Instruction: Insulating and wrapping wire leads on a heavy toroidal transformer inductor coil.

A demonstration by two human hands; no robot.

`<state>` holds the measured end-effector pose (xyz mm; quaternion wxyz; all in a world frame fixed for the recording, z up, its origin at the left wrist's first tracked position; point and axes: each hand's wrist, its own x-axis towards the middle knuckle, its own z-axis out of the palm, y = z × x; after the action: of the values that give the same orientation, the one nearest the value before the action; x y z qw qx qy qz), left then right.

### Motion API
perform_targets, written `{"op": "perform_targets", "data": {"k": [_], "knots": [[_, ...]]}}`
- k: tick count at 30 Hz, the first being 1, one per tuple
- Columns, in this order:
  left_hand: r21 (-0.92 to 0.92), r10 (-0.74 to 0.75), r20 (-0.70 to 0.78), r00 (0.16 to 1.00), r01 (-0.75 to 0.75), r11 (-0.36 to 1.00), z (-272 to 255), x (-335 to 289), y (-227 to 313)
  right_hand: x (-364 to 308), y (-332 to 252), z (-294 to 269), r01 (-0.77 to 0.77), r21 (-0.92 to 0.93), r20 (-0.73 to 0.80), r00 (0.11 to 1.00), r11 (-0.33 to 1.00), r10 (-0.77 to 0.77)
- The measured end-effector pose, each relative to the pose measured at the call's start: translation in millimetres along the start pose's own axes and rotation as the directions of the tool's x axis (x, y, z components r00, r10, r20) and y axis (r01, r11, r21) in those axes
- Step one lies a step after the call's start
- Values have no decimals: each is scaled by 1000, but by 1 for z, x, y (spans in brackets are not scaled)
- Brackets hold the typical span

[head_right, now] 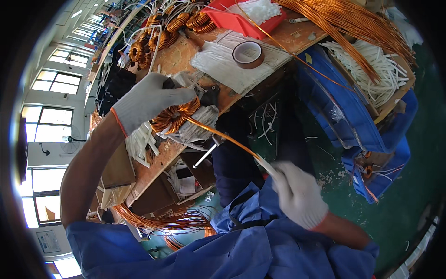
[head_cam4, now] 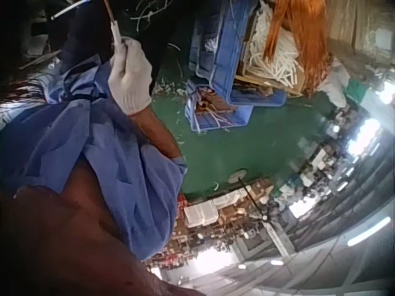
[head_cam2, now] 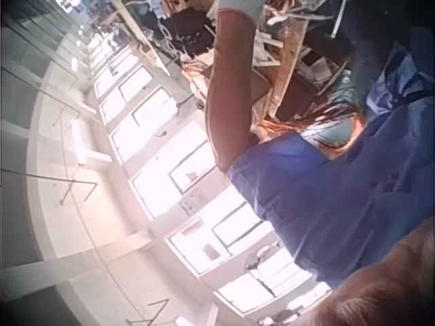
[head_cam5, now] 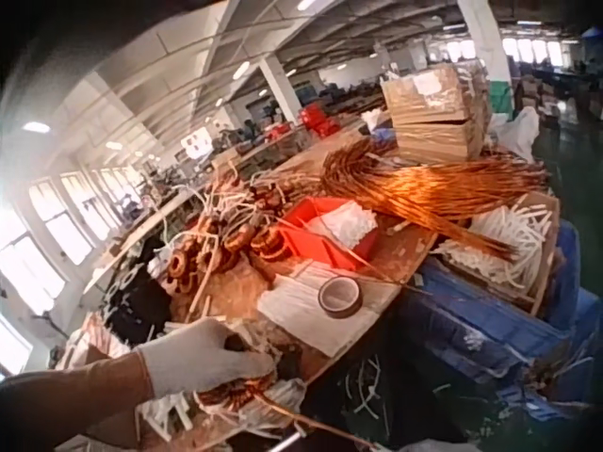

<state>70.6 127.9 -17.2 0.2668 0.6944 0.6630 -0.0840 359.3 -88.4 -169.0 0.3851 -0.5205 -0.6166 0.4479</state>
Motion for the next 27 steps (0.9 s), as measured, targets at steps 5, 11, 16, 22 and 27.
{"op": "perform_targets", "data": {"k": [5, 11, 16, 22, 27], "knots": [[57, 29, -11, 1000, -28, 998, -1, 5, 2, 129, -5, 69, 594, -258, 69, 798, 762, -598], [52, 89, 10, 996, -89, 995, 0, 0, -8, 140, -42, 60, 40, 249, 247, 963, 968, -104], [38, 149, -48, 988, -147, 988, 3, 0, -10, 136, -46, 59, 369, -184, 120, 929, 911, -351], [60, 192, -93, 977, -187, 981, 8, 2, -14, 133, -38, 73, 478, -359, 68, 870, 802, -488], [33, 124, -25, 992, -123, 992, 2, 1, -10, 138, -40, 73, 376, -153, 69, 927, 914, -369]]}}
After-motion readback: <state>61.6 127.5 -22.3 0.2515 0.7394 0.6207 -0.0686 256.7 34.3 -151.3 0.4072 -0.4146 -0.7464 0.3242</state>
